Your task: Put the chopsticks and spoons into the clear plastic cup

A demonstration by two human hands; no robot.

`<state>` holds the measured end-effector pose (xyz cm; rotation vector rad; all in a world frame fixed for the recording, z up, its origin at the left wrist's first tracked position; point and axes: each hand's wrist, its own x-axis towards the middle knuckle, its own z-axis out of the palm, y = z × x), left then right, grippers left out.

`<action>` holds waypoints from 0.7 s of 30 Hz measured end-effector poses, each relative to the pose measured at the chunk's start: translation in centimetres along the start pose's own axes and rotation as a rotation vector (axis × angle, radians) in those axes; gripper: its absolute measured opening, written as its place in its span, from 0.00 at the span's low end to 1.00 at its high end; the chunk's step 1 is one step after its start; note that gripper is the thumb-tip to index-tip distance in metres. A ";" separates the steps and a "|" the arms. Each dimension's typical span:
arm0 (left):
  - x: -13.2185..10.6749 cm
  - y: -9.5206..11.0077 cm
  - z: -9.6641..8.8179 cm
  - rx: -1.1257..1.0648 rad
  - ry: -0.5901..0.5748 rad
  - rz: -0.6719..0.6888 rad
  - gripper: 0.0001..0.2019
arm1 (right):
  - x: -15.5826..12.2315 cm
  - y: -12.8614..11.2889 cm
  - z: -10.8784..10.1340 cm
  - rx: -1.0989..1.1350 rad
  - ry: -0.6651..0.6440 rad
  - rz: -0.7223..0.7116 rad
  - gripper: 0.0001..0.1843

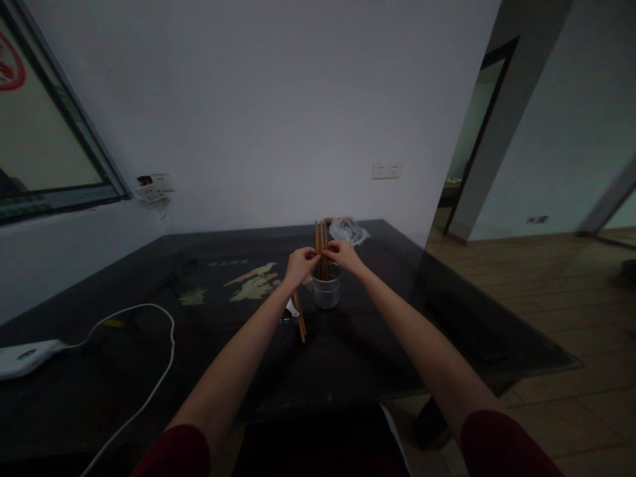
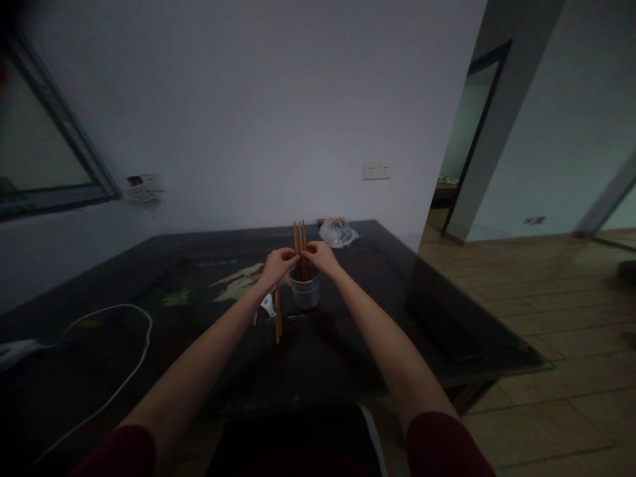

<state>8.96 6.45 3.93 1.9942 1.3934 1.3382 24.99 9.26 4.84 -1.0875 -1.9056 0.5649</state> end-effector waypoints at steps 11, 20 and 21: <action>0.0 -0.2 0.4 -0.044 0.044 -0.004 0.05 | 0.1 -0.5 -0.1 -0.047 0.013 -0.024 0.04; 0.0 -0.1 0.6 -0.080 0.039 -0.006 0.05 | 0.1 -0.4 0.2 -0.022 -0.002 -0.010 0.08; 0.0 -0.2 0.7 -0.082 0.037 -0.011 0.05 | 0.1 -0.4 0.2 -0.024 -0.006 -0.007 0.09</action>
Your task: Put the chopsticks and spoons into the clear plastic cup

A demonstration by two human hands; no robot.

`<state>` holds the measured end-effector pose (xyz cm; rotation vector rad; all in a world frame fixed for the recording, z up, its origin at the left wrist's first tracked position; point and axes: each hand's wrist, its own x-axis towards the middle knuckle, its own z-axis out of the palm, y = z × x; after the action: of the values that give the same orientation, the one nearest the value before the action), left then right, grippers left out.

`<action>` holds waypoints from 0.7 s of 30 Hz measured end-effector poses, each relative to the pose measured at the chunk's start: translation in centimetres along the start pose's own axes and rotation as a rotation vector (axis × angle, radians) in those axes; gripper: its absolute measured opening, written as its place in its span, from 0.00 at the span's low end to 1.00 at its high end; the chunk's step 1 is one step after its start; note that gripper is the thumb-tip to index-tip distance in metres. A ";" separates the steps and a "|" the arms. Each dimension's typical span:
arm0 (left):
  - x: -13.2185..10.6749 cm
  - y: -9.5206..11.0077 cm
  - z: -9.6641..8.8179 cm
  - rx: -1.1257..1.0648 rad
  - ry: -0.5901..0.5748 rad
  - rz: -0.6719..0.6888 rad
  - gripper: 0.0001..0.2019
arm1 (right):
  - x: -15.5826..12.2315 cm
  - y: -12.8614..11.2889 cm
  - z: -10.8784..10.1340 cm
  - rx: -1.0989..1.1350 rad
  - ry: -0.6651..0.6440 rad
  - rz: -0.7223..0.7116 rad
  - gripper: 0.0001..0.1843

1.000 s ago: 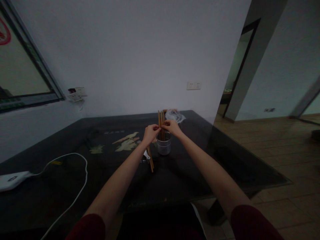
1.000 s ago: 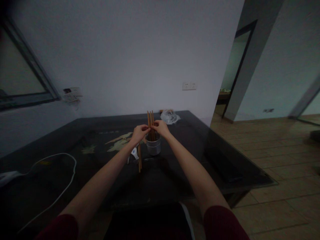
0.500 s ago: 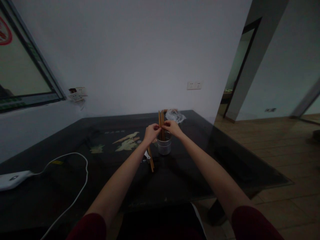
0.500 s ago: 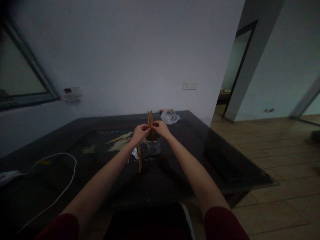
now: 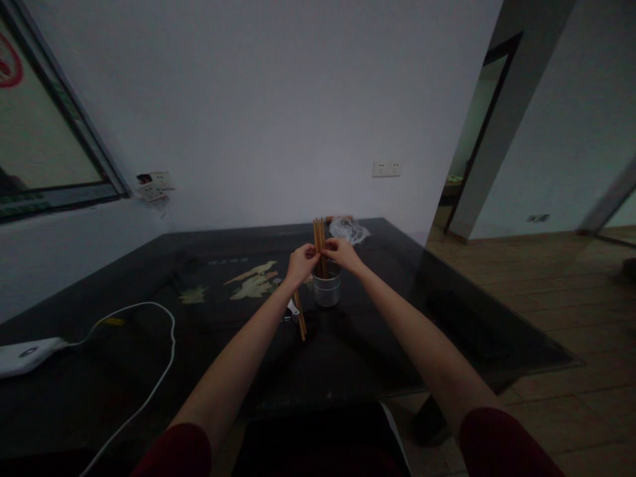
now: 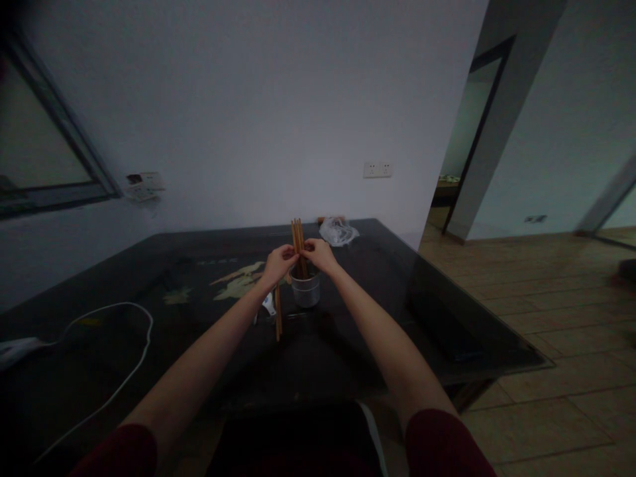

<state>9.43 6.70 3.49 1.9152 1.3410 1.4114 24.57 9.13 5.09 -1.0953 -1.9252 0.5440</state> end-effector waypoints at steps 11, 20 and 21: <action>0.0 -1.4 0.1 -0.021 -0.011 0.005 0.08 | -0.2 0.4 -0.3 0.031 0.000 0.074 0.13; -2.7 -0.8 -1.9 -0.104 0.018 0.032 0.13 | -1.7 0.0 -1.2 -0.051 0.110 0.017 0.09; -3.4 -0.6 -2.5 -0.101 0.027 0.030 0.14 | -2.1 -0.3 -1.4 -0.088 0.139 -0.005 0.09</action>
<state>6.86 3.56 2.35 1.8653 1.2334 1.4948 26.15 7.12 5.13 -1.1532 -1.8450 0.3736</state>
